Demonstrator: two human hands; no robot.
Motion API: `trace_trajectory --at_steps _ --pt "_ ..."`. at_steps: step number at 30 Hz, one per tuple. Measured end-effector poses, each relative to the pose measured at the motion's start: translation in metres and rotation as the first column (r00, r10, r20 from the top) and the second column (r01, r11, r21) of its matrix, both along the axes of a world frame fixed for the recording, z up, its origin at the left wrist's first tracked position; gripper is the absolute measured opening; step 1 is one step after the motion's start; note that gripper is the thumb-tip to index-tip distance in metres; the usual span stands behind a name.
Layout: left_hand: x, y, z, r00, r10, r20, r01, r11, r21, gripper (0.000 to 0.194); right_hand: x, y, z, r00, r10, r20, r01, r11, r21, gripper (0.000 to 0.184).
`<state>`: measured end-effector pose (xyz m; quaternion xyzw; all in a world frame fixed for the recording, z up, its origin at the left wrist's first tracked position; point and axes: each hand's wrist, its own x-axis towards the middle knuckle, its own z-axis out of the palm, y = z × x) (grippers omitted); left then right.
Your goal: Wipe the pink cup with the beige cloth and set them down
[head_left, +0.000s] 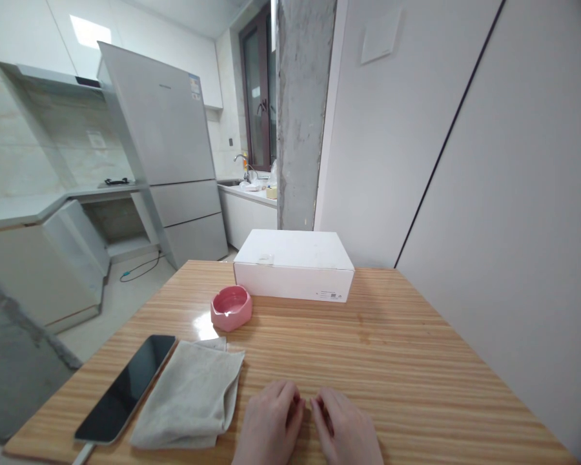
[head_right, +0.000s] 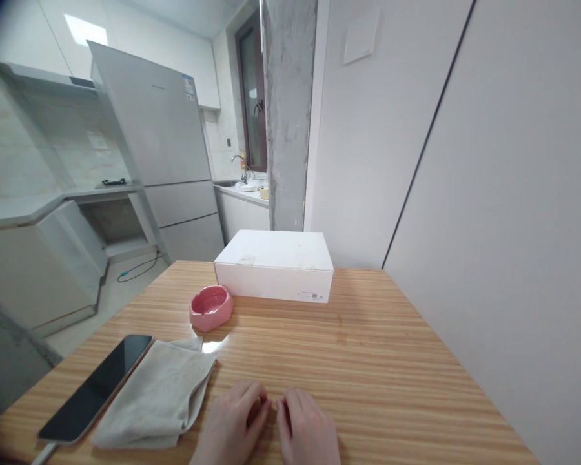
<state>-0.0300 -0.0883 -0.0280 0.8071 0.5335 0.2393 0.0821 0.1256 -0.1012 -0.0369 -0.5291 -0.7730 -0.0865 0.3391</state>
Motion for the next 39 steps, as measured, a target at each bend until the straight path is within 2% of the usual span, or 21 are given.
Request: trace_trajectory --at_steps 25,32,34,36,37,39 --pt "-0.001 -0.003 0.005 1.0 0.005 0.017 -0.005 1.0 -0.02 0.014 -0.001 0.0 0.0 1.0 -0.009 0.008 0.009 1.0 0.001 0.042" --pt "0.002 0.0 0.003 1.0 -0.006 0.004 0.006 0.997 -0.083 0.017 0.0 0.0 -0.002 1.0 -0.001 0.001 0.001 1.0 -0.003 0.042" --pt "0.003 -0.005 0.009 1.0 0.0 0.019 0.003 0.989 -0.146 0.018 0.0 0.0 -0.002 1.0 0.002 -0.008 -0.002 1.0 -0.014 0.042" --pt "-0.003 -0.009 0.024 0.997 -0.016 0.072 0.033 0.971 -0.237 0.015 -0.001 -0.001 -0.002 1.0 0.007 -0.018 -0.008 0.999 -0.034 0.042" --pt "-0.01 -0.009 0.035 0.992 -0.043 0.116 0.075 0.957 -0.281 0.019 -0.001 -0.001 -0.001 1.0 0.01 -0.022 -0.011 0.999 -0.044 0.042" --pt "-0.029 0.001 0.058 0.958 -0.169 0.232 0.241 0.913 -0.329 0.039 0.0 -0.001 -0.002 0.999 0.013 -0.031 -0.014 0.998 -0.055 0.042"
